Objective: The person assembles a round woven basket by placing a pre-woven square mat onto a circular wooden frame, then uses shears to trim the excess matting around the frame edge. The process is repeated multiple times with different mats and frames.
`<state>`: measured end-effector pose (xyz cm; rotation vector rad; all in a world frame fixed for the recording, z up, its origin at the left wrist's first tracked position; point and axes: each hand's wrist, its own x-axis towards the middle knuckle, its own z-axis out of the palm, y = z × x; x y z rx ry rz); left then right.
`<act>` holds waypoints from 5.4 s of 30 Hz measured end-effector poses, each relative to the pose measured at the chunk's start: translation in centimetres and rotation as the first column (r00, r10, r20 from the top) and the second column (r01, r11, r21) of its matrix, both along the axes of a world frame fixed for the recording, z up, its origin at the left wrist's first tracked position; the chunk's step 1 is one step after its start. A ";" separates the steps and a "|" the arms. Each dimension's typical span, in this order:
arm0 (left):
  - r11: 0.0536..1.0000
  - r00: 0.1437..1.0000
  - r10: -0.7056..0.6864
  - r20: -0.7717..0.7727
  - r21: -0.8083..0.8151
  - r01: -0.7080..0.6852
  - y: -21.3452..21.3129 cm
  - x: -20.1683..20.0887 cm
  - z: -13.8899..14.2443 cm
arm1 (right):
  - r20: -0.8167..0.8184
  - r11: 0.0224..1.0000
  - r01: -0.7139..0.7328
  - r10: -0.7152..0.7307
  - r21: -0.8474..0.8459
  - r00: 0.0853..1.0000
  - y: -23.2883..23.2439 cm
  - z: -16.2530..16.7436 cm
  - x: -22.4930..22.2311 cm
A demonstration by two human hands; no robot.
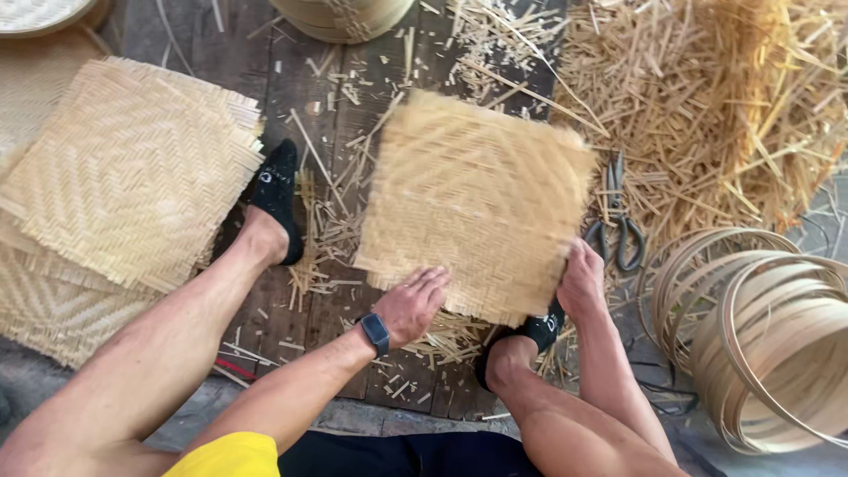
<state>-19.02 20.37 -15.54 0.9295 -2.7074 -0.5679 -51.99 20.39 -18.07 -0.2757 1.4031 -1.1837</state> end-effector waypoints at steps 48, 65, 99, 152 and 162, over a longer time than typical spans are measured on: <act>0.344 0.454 0.890 -0.028 0.695 -0.631 -11.6 7.4 -4.2 | -0.955 0.562 -0.780 0.251 0.276 -0.157 -2.7 5.1 10.9; 0.541 0.551 0.831 -0.078 0.341 -0.769 -7.5 10.3 -6.8 | -0.841 0.900 0.083 0.431 0.429 -0.327 25.1 12.3 -19.4; 0.314 -0.070 0.942 -0.327 0.795 0.519 -10.3 2.8 18.3 | -0.170 0.905 -0.196 0.141 -0.377 0.975 -4.6 26.8 -1.1; 0.513 0.433 0.858 -0.276 0.470 -0.718 -12.5 5.9 -4.5 | -0.843 0.957 -0.176 0.286 0.230 0.455 -4.6 5.5 4.0; 0.448 0.484 0.871 -0.088 0.547 -0.707 -11.9 6.9 -3.9 | -0.829 0.972 -0.098 0.233 0.213 0.508 -3.4 4.3 4.2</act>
